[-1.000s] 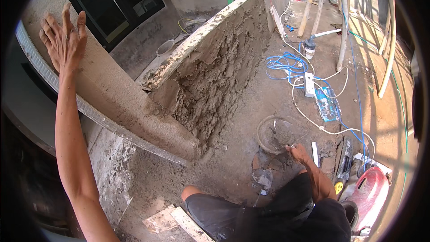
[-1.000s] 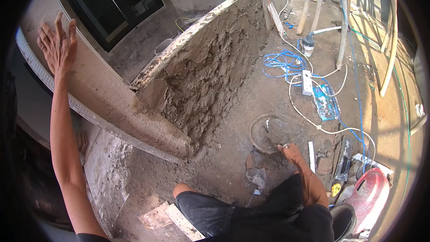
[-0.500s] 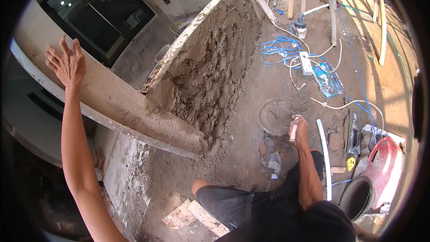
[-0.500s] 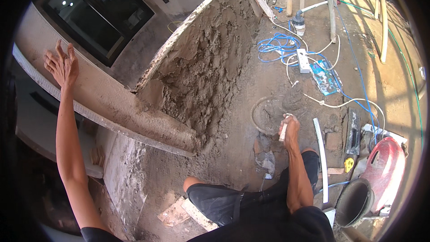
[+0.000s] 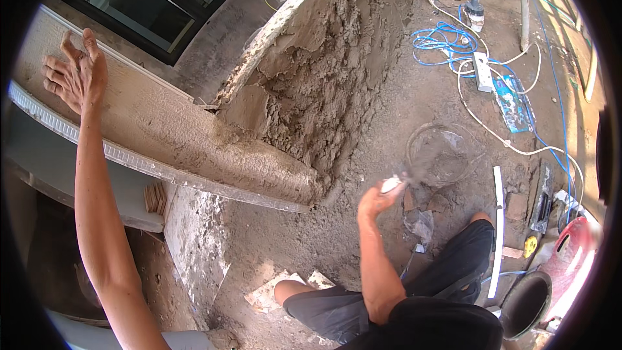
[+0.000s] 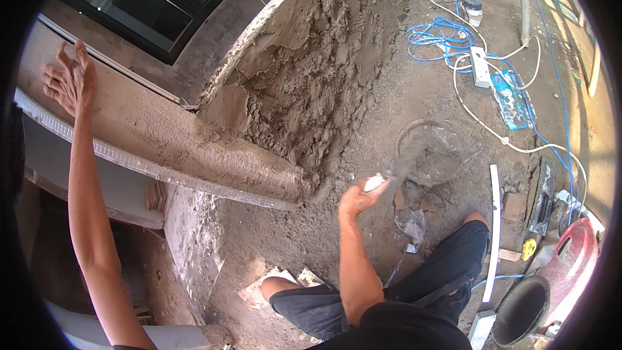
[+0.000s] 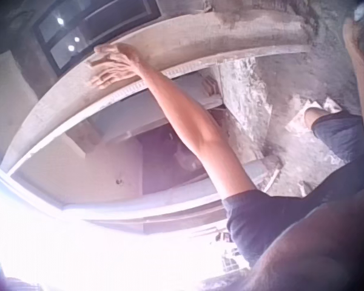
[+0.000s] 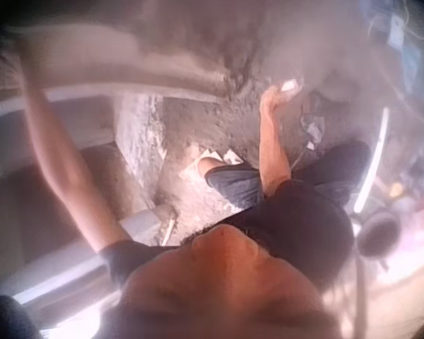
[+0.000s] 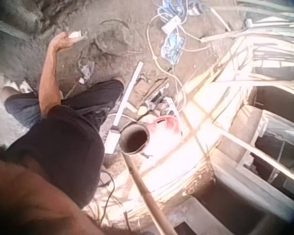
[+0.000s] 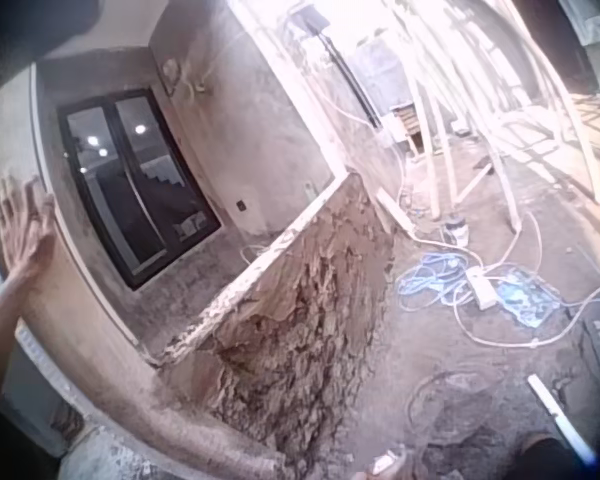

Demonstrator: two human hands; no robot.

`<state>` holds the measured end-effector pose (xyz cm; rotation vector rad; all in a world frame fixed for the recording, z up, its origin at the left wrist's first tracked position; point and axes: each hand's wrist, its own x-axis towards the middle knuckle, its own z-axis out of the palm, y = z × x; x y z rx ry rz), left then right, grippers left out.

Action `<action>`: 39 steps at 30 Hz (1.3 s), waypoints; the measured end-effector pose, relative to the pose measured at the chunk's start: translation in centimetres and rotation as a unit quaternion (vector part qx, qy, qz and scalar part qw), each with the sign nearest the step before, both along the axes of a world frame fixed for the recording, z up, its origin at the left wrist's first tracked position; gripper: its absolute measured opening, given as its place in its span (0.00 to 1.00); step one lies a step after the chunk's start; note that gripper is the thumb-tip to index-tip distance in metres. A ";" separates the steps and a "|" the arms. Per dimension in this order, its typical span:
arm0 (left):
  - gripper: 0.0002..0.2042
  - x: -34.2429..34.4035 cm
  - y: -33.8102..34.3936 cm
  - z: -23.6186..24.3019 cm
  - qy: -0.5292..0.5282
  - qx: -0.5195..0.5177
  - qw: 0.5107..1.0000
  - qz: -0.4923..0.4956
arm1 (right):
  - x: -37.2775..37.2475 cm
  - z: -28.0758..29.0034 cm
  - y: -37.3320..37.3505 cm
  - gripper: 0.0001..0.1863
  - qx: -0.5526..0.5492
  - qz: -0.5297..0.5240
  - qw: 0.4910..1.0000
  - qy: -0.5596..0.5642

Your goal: The person applies mortar to a low concrete wall using a trowel, taking mortar from a bucket and smoothing it against the wall surface while using a straight edge to align the plaster.

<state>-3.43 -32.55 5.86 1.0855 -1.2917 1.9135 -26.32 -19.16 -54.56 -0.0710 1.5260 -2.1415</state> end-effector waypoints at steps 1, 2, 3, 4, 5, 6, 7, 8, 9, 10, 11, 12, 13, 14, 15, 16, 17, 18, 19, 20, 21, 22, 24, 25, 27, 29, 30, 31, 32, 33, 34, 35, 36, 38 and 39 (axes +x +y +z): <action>0.34 -1.3 -0.4 0.4 -0.004 -0.004 1.000 -0.009 | 5.4 1.4 -1.1 0.43 0.002 0.031 0.998 -0.063; 0.34 -2.8 -1.0 0.3 -0.002 -0.001 1.000 -0.019 | 10.3 0.3 -1.6 0.42 0.066 0.169 0.972 -0.150; 0.34 -1.4 -0.1 -0.1 -0.005 0.008 1.000 0.000 | 14.2 4.7 2.1 0.39 0.070 0.341 0.916 -0.201; 0.37 -0.5 0.3 -0.1 -0.002 0.023 1.000 0.005 | 17.0 8.0 6.1 0.37 0.068 0.411 0.897 -0.146; 0.37 0.4 0.9 0.1 0.004 0.024 1.000 0.013 | 17.8 12.7 10.9 0.34 -0.033 0.423 0.899 -0.108; 0.37 0.5 0.8 -0.5 0.004 0.028 1.000 -0.001 | 17.6 13.6 14.2 0.33 -0.068 0.493 0.862 -0.094; 0.38 0.6 0.9 -0.9 0.001 0.033 0.999 -0.011 | 17.4 14.7 17.6 0.32 -0.104 0.559 0.819 -0.079; 0.37 0.3 0.4 -1.4 -0.013 0.030 0.999 -0.023 | 16.9 13.6 18.9 0.31 -0.104 0.578 0.808 -0.056; 0.37 0.1 0.6 -1.0 -0.013 0.027 0.999 -0.025 | 16.4 13.1 20.7 0.30 -0.109 0.600 0.792 -0.036; 0.37 -0.1 0.4 -0.9 -0.016 0.026 0.999 -0.030 | 15.9 11.5 21.2 0.27 -0.156 0.591 0.789 -0.055; 0.37 0.0 0.6 -0.8 -0.020 0.025 0.999 -0.029 | 15.2 10.0 21.6 0.25 -0.204 0.585 0.781 -0.077; 0.37 0.2 0.6 -0.8 -0.017 0.025 0.999 -0.028 | 13.3 8.4 20.4 0.23 -0.134 0.622 0.770 -0.051; 0.38 0.5 1.2 -0.5 -0.016 0.025 0.999 -0.019 | 11.4 7.1 19.2 0.21 -0.067 0.659 0.749 -0.028; 0.38 -0.1 0.5 -0.8 -0.009 0.028 0.999 -0.025 | 11.0 3.3 17.4 0.19 0.001 0.640 0.769 -0.012; 0.38 -0.8 0.2 -0.8 -0.009 0.028 0.999 -0.029 | 11.0 -0.3 15.8 0.16 0.067 0.620 0.782 0.000; 0.38 -0.3 0.3 -1.0 -0.010 0.026 0.999 -0.032 | 10.4 -1.6 14.8 0.15 0.112 0.596 0.790 -0.092; 0.38 0.0 0.6 -0.8 -0.011 0.022 0.999 -0.035 | 10.0 -2.2 13.3 0.13 0.154 0.565 0.790 -0.182; 0.38 0.2 0.8 -0.6 -0.012 0.024 0.999 -0.030 | 10.4 -2.3 12.2 0.12 0.154 0.520 0.809 -0.226; 0.37 0.3 0.6 -0.6 -0.018 0.016 0.999 -0.023 | 10.7 -2.8 11.2 0.11 0.156 0.470 0.826 -0.269; 0.36 0.4 0.4 -0.6 -0.024 0.008 1.000 -0.016 | 11.6 -3.4 9.8 0.11 0.164 0.434 0.825 -0.321; 0.36 0.5 -0.1 -0.9 -0.023 0.011 1.000 -0.016 | 12.1 -3.7 8.5 0.11 0.167 0.434 0.825 -0.322; 0.36 0.5 0.0 -0.6 -0.026 0.011 1.000 -0.014 | 12.8 -3.4 7.4 0.11 0.143 0.415 0.814 -0.379; 0.36 0.5 -0.1 -0.5 -0.032 0.011 0.999 -0.023 | 13.7 -2.6 5.7 0.10 0.120 0.397 0.798 -0.437; 0.36 0.6 0.0 -0.5 -0.034 0.012 0.999 -0.021 | 13.9 -2.2 5.0 0.10 0.112 0.379 0.794 -0.462; 0.37 0.7 0.1 -0.6 -0.023 0.011 1.000 -0.008 | 14.5 -1.8 3.8 0.09 0.104 0.360 0.788 -0.488; 0.37 0.9 0.5 -0.5 -0.032 0.010 0.999 -0.011 | 15.2 -1.6 2.6 0.08 0.156 0.361 0.815 -0.425; 0.37 0.5 0.1 -0.7 -0.037 0.009 0.999 -0.020 | 15.5 -2.7 1.3 0.10 0.165 0.349 0.827 -0.408; 0.37 0.7 0.1 -0.7 -0.036 0.009 0.999 -0.019 | 15.7 -2.3 0.8 0.10 0.166 0.350 0.827 -0.407; 0.37 0.7 0.0 -0.6 -0.039 0.005 0.999 -0.020 | 15.9 -1.8 0.1 0.10 0.173 0.369 0.824 -0.393; 0.37 0.7 0.0 -0.5 -0.043 0.000 0.999 -0.021 | 16.2 -1.1 -0.3 0.10 0.179 0.388 0.821 -0.379; 0.37 0.7 0.0 -0.5 -0.042 0.001 0.999 -0.020 | 16.4 0.1 -0.3 0.11 0.169 0.404 0.813 -0.385; 0.37 0.6 -0.1 -0.6 -0.043 -0.003 0.999 -0.027 | 16.8 1.4 -0.3 0.11 0.160 0.391 0.814 -0.399; 0.37 0.9 0.1 -0.7 -0.045 -0.005 0.998 -0.031 | 16.9 2.8 0.5 0.12 0.153 0.401 0.814 -0.391; 0.37 0.2 -0.4 -0.5 -0.039 -0.004 0.999 -0.034 | 17.9 3.8 1.3 0.15 0.146 0.396 0.838 -0.345; 0.38 0.7 -0.1 -0.4 -0.035 -0.001 0.999 -0.025 | 17.9 5.2 2.4 0.15 0.151 0.420 0.841 -0.306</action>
